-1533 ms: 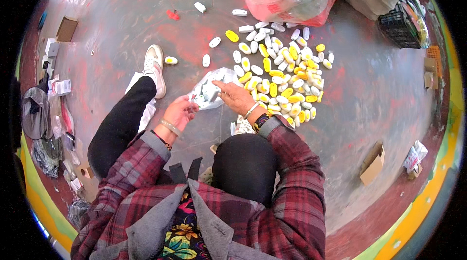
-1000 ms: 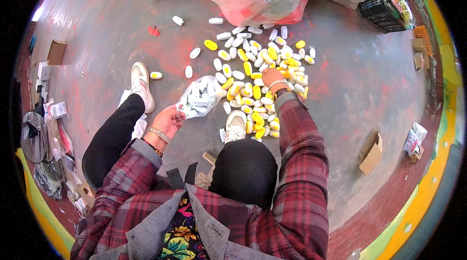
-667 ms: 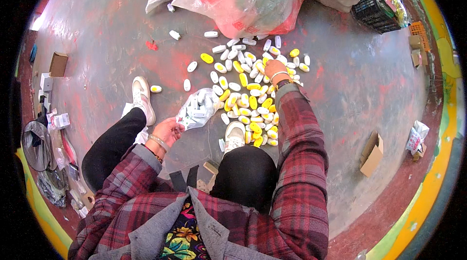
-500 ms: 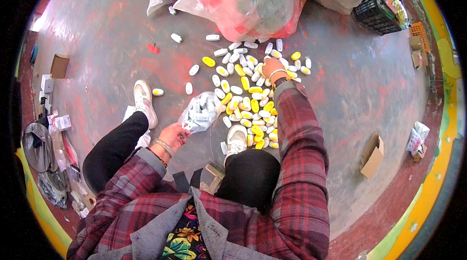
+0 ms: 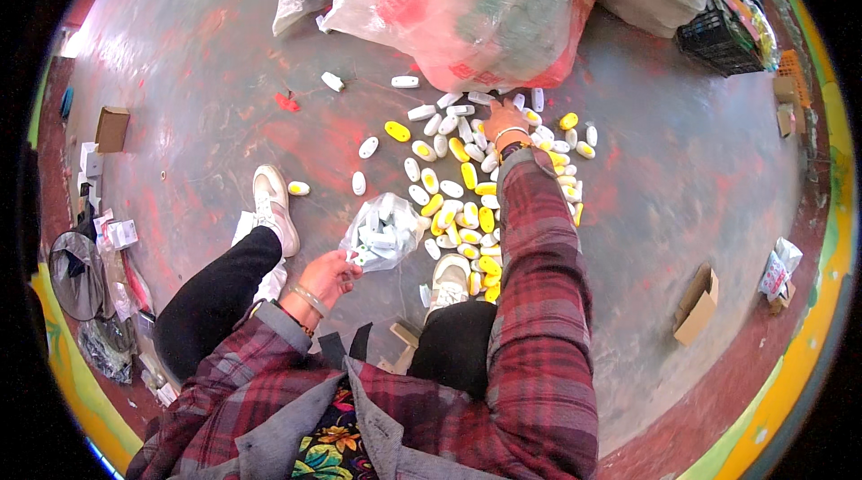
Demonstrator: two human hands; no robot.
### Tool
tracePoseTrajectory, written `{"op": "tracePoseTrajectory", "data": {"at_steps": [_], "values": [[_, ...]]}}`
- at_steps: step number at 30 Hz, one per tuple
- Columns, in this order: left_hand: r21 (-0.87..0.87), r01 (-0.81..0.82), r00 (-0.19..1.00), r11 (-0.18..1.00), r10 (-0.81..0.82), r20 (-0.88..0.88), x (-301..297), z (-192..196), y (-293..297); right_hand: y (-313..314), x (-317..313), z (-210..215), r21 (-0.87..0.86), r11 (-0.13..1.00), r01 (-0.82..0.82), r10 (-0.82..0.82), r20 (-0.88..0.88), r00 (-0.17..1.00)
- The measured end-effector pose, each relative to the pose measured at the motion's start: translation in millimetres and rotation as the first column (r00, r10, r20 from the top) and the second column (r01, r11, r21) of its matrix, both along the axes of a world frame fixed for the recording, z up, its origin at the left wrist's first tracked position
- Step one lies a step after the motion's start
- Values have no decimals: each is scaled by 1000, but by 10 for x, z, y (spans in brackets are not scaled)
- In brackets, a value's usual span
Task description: The person sits on the floor and sorts a pile of yellow and white capsules by hand. They pick up the capsules and place them into a small plastic bag, continuing the process until the bag is full.
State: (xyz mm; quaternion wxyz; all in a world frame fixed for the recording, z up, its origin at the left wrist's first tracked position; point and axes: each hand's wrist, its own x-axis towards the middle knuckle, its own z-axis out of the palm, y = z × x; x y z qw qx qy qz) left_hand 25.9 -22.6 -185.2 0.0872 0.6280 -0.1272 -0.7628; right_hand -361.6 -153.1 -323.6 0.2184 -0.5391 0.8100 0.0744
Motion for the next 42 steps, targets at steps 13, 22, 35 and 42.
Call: {"op": "tracePoseTrajectory", "data": {"at_steps": [13, 22, 35, 42], "values": [[45, -7, 1000, 999, 6, 26, -56, -14, -228, -561, -206, -416, 167, 986, -25, 51, -152, 987], [26, -1, 1000, 1000, 1, 23, -28, -53, -194, -157, 156, -452, -136, 904, -404, 342, -337, 877], [0, 25, 1000, 1000, -25, -1, 11, 2, -56, 692, 704, -178, -247, 933, -260, 258, -40, 965], [27, 22, 1000, 999, -22, 2, 80, -41, -83, -192, 443, 7, 10, 917, -398, 393, -182, 901]]}}
